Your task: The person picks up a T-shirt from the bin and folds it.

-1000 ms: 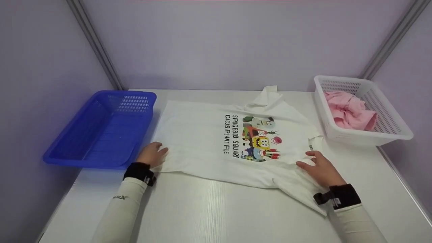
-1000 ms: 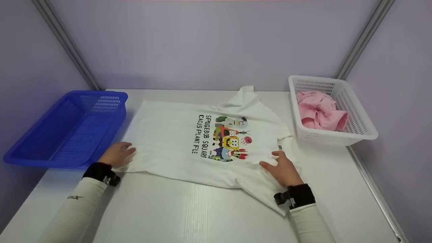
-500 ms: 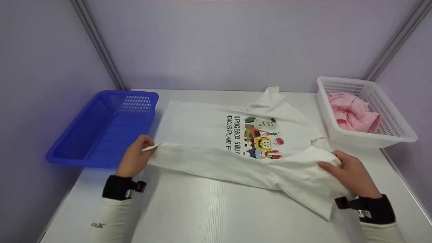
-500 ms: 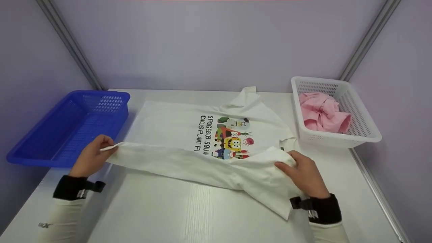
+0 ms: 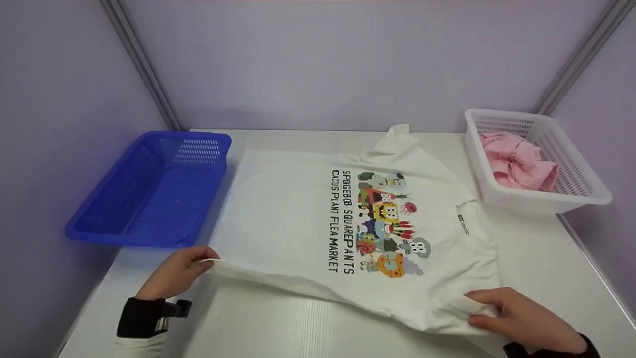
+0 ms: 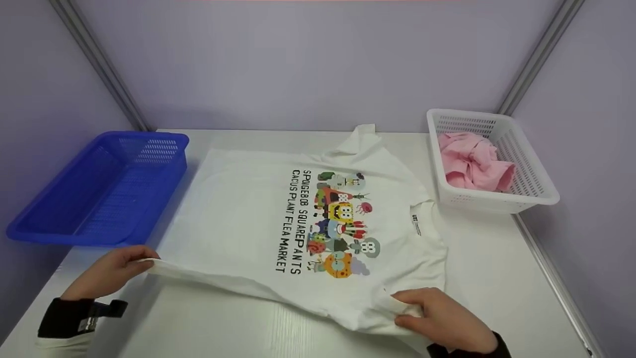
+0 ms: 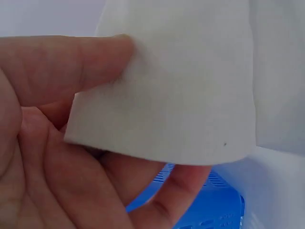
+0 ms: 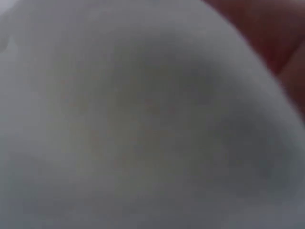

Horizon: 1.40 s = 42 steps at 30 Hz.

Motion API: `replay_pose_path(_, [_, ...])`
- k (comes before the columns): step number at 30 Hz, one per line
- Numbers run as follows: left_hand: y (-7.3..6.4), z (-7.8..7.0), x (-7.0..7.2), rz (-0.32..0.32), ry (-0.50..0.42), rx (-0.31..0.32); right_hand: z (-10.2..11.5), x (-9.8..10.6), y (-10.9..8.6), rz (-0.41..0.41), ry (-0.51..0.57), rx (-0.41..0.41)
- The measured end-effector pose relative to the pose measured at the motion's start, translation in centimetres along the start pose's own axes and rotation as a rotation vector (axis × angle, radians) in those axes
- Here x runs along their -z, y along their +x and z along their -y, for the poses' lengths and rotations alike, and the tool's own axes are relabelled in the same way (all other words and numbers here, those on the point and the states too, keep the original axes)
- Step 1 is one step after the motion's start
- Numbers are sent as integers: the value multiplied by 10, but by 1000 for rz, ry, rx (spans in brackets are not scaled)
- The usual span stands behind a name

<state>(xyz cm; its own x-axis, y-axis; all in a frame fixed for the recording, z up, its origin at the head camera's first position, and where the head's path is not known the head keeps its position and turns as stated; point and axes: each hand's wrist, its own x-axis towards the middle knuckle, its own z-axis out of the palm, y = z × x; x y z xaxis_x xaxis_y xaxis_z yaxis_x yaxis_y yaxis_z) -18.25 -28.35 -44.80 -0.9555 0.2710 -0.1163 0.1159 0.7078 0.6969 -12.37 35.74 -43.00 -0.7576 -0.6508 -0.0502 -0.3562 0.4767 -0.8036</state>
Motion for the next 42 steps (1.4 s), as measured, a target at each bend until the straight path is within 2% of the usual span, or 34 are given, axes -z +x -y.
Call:
replay_pose_path(4, [3,1,2,-7,-11,19,2,12,3,-141,-108,3])
replay_pose_path(8, [3,2,5,-18,-27,18,7,18,3,-368,-84,-12])
replay_pose_path(10, [3,4,5,-50,-34,2,8,23,3,-456,-81,-15])
replay_pose_path(13, [6,5,5,-140,-37,-24,7,39,10,-486,-119,-10])
replay_pose_path(16, [18,-1,4,-261,-21,-43,4,65,31,-478,-243,-48])
replay_pose_path(20, [45,-20,-3,-444,34,-43,-7,109,79,-466,-422,-147])
replay_pose_path(23, [71,-38,-14,-549,103,-31,-25,136,122,-429,-480,-186])
replay_pose_path(26, [101,-51,-23,-595,190,-1,-49,150,164,-438,-499,-181])
replay_pose_path(29, [134,-52,-34,-619,244,39,-75,149,193,-550,-506,-186])
replay_pose_path(31, [153,-44,-44,-616,262,71,-87,142,200,-628,-465,-195])
replay_pose_path(33, [163,-34,-54,-583,244,113,-93,133,195,-664,-399,-216])
replay_pose_path(35, [162,-23,-62,-527,222,164,-95,122,178,-661,-313,-248])
replay_pose_path(38, [150,-10,-65,-464,197,219,-94,106,136,-632,-247,-340])
replay_pose_path(40, [140,-3,-62,-454,191,232,-95,97,107,-607,-239,-431])
replay_pose_path(42, [132,2,-59,-451,194,239,-98,89,83,-541,-245,-535])
